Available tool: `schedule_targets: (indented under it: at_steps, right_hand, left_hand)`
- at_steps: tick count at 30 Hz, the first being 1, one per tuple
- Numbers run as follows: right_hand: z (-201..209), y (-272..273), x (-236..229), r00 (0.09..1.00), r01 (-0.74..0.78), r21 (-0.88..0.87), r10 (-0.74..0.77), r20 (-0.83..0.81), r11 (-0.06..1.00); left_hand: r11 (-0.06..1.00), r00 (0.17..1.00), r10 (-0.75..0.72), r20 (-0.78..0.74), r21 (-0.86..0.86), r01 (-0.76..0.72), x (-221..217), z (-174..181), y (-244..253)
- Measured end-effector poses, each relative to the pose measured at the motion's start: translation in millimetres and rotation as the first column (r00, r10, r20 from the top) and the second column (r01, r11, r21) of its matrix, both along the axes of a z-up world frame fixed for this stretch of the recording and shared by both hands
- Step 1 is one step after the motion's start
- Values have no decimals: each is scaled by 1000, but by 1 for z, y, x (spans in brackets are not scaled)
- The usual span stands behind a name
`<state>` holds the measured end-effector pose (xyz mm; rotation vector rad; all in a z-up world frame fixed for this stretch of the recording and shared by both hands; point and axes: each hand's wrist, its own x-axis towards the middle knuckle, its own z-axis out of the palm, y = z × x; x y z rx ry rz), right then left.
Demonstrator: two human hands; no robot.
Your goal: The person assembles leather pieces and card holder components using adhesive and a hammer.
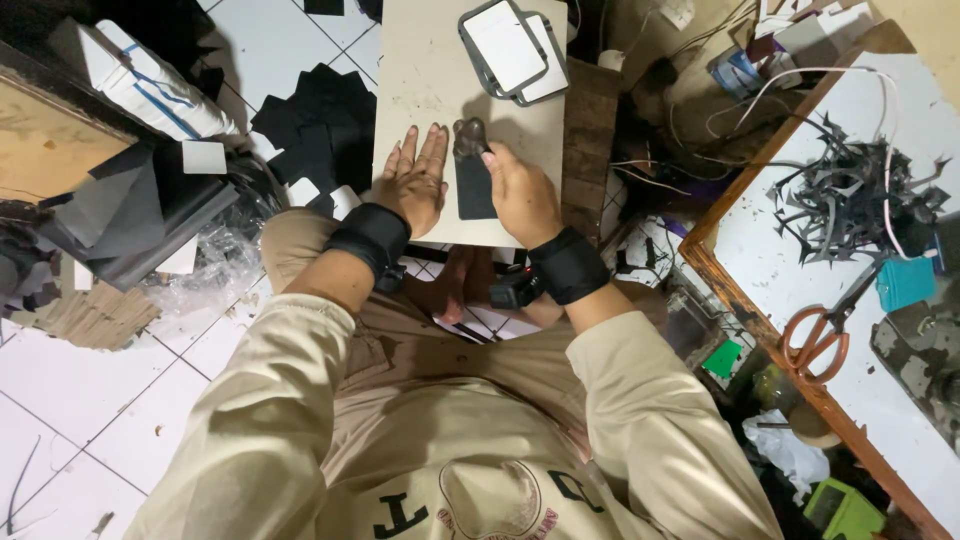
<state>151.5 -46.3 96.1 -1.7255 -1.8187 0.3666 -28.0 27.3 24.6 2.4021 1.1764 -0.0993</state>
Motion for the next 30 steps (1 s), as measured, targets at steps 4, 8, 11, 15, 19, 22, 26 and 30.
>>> schedule_targets:
  at_steps: [4, 8, 11, 15, 19, 22, 26, 30]
  right_hand:
    - [-9, 5, 7, 999, 36, -22, -35, 18, 999]
    - [-10, 7, 17, 997, 25, -15, -24, 73, 1000]
    - [-15, 5, 23, 996, 45, 0, -45, 72, 999]
    - [-19, 6, 35, 993, 66, -33, -62, 98, 997]
    - [-16, 2, 35, 996, 67, 49, -70, 49, 997]
    - [-17, -2, 41, 994, 94, -13, -93, 48, 995]
    - [-15, -11, 51, 988, 152, -123, -147, 47, 981]
    - [-15, -30, 64, 978, 210, -55, -209, 20, 976]
  left_hand:
    - [999, 1000, -10, -15, 44, 10, 0, -1, 0]
    - [999, 1000, -17, 1, 31, 17, 1, -3, 1]
    - [1000, 1000, -9, 2, 26, 9, 0, -4, 0]
    - [999, 1000, -15, -10, 41, 16, 0, -7, 1]
    - [998, 1000, -18, -5, 66, 19, 0, -10, 0]
    - [998, 999, -19, -31, 64, 21, 1, -9, 1]
    - [999, 999, -22, -44, 47, 24, 2, -4, 2]
    - [999, 998, -37, -60, 24, 38, 0, -3, 1]
